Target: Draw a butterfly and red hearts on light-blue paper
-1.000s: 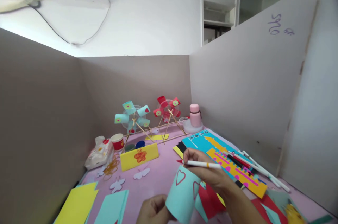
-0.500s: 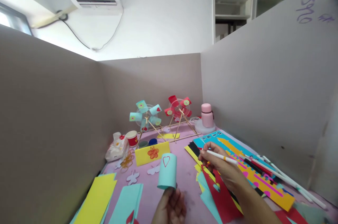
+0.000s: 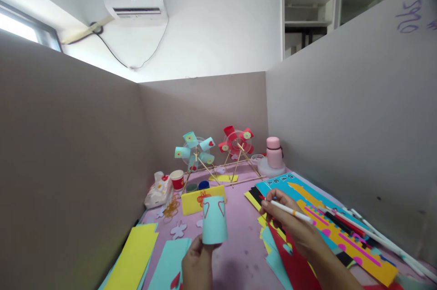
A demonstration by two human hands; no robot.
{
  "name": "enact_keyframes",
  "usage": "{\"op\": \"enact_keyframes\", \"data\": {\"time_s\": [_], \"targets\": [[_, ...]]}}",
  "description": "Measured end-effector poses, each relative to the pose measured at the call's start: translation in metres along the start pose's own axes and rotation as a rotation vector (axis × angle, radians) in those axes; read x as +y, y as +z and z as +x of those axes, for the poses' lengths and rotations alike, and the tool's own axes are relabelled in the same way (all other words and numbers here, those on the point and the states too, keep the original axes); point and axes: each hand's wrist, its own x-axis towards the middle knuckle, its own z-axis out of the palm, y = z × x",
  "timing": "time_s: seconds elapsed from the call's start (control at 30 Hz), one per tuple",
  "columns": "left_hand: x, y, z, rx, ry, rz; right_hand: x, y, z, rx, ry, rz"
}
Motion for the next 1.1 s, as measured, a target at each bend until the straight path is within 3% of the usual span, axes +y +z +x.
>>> {"op": "enact_keyframes", "data": {"time_s": [0.23,0.43,0.63,0.87,0.97,1.1], "targets": [[-0.001,-0.031,0.022,0.211,0.162,0.189,0.006,0.0,-0.003,-0.018,-0.012,-0.059],[0.004,-0.039,0.02,0.264,0.161,0.184,0.001,0.002,-0.01,-0.01,-0.013,-0.103],[0.001,-0.014,0.009,0.059,-0.008,-0.003,0.01,0.007,-0.006,0.004,-0.052,-0.096],[-0.026,0.035,-0.047,-0.298,-0.279,-0.119,0.011,0.019,-0.016,-0.117,-0.059,0.126],[-0.03,0.035,-0.057,-0.344,-0.325,-0.088,0.016,0.019,-0.024,-0.178,-0.006,0.15],[-0.029,0.02,-0.059,-0.299,-0.335,0.04,0.025,0.016,-0.038,-0.202,0.075,0.186]]}}
